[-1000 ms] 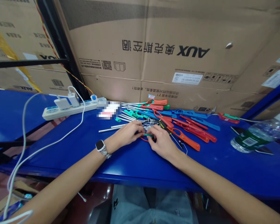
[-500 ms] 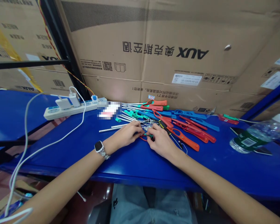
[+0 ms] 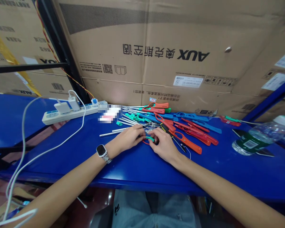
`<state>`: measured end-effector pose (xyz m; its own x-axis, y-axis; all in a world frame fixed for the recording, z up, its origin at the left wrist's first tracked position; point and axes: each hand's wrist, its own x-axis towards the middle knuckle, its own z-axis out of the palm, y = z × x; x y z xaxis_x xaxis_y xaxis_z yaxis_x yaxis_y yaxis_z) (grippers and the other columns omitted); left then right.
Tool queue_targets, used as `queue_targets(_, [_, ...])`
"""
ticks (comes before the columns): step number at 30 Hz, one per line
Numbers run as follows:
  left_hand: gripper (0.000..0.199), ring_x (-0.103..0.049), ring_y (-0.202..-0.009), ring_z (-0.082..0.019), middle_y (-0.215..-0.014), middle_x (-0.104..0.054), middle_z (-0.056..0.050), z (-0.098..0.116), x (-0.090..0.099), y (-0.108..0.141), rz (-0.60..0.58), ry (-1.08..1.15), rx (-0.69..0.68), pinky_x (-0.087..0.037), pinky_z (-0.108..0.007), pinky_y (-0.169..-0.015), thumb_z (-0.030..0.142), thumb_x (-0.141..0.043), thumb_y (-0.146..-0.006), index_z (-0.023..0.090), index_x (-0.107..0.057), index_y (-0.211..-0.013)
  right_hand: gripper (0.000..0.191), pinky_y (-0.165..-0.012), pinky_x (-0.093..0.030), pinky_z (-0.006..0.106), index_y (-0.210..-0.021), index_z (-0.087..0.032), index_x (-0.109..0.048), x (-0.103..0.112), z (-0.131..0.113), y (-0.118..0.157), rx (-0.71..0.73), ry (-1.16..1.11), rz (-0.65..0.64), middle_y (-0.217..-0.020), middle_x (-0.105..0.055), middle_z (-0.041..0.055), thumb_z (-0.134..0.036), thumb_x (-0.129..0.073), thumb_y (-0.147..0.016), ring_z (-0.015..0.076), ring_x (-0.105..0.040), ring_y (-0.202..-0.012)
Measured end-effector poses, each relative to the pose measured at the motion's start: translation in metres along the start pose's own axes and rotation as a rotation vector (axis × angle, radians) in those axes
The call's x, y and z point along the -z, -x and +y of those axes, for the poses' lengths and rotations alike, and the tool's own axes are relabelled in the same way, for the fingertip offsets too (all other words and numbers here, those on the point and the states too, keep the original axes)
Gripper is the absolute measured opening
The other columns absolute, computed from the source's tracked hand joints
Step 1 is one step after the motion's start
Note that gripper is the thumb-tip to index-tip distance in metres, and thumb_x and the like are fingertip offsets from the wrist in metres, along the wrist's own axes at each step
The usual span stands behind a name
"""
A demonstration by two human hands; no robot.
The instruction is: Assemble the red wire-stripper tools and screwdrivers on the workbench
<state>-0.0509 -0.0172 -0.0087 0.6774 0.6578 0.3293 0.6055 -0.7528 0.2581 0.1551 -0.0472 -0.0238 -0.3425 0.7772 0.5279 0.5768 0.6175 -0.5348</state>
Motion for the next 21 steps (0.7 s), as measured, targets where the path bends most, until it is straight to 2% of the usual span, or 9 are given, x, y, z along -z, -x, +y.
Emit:
queue_targets(3, [0.014, -0.063, -0.085, -0.02, -0.099, -0.063, -0.008, 0.0, 0.001, -0.001, -0.001, 0.02, -0.009, -0.052, -0.032, -0.076, 0.022, -0.057, -0.1, 0.014, -0.069, -0.097, 0.013, -0.066, -0.047, 0.028, -0.096, -0.019, -0.067, 0.001, 0.0, 0.001, 0.013, -0.014, -0.007, -0.085, -0.061, 0.0024, -0.013, -0.06, -0.086, 0.0142, -0.055, -0.067])
queue_targets(6, [0.013, -0.064, -0.085, -0.019, -0.095, -0.064, -0.006, -0.004, 0.003, -0.008, -0.025, 0.07, -0.086, -0.051, -0.031, -0.077, 0.02, -0.058, -0.099, 0.016, -0.071, -0.1, 0.012, -0.065, -0.047, 0.028, -0.094, -0.019, -0.067, 0.002, 0.001, 0.002, 0.017, -0.022, -0.015, -0.084, -0.061, 0.0021, -0.013, -0.06, -0.086, 0.0138, -0.055, -0.066])
queue_targets(11, [0.008, -0.064, -0.076, -0.015, -0.086, -0.065, -0.003, -0.011, 0.007, -0.023, -0.11, 0.126, -0.163, -0.048, -0.026, -0.07, 0.016, -0.066, -0.095, 0.015, -0.072, -0.09, 0.012, -0.065, -0.047, 0.029, -0.092, -0.019, -0.065, 0.002, 0.001, 0.002, 0.026, -0.036, -0.021, -0.085, -0.06, 0.0023, -0.013, -0.058, -0.085, 0.0141, -0.055, -0.066])
queue_targets(16, [0.013, -0.065, -0.079, -0.018, -0.087, -0.066, -0.006, -0.003, 0.004, -0.023, -0.077, -0.159, -0.239, -0.05, -0.028, -0.072, 0.017, -0.06, -0.098, 0.014, -0.073, -0.097, 0.015, -0.066, -0.047, 0.03, -0.089, -0.02, -0.061, 0.003, 0.0, 0.001, -0.001, -0.016, -0.027, -0.086, -0.06, 0.0023, -0.011, -0.059, -0.077, 0.015, -0.054, -0.066])
queue_targets(21, [0.019, -0.064, -0.082, -0.02, -0.086, -0.066, -0.008, 0.001, -0.003, -0.017, -0.015, -0.402, -0.281, -0.053, -0.032, -0.077, 0.015, -0.054, -0.101, 0.011, -0.07, -0.092, 0.016, -0.067, -0.047, 0.031, -0.09, -0.02, -0.06, 0.004, -0.001, 0.001, 0.014, -0.04, -0.043, -0.087, -0.057, 0.0025, -0.01, -0.057, -0.077, 0.0154, -0.054, -0.068])
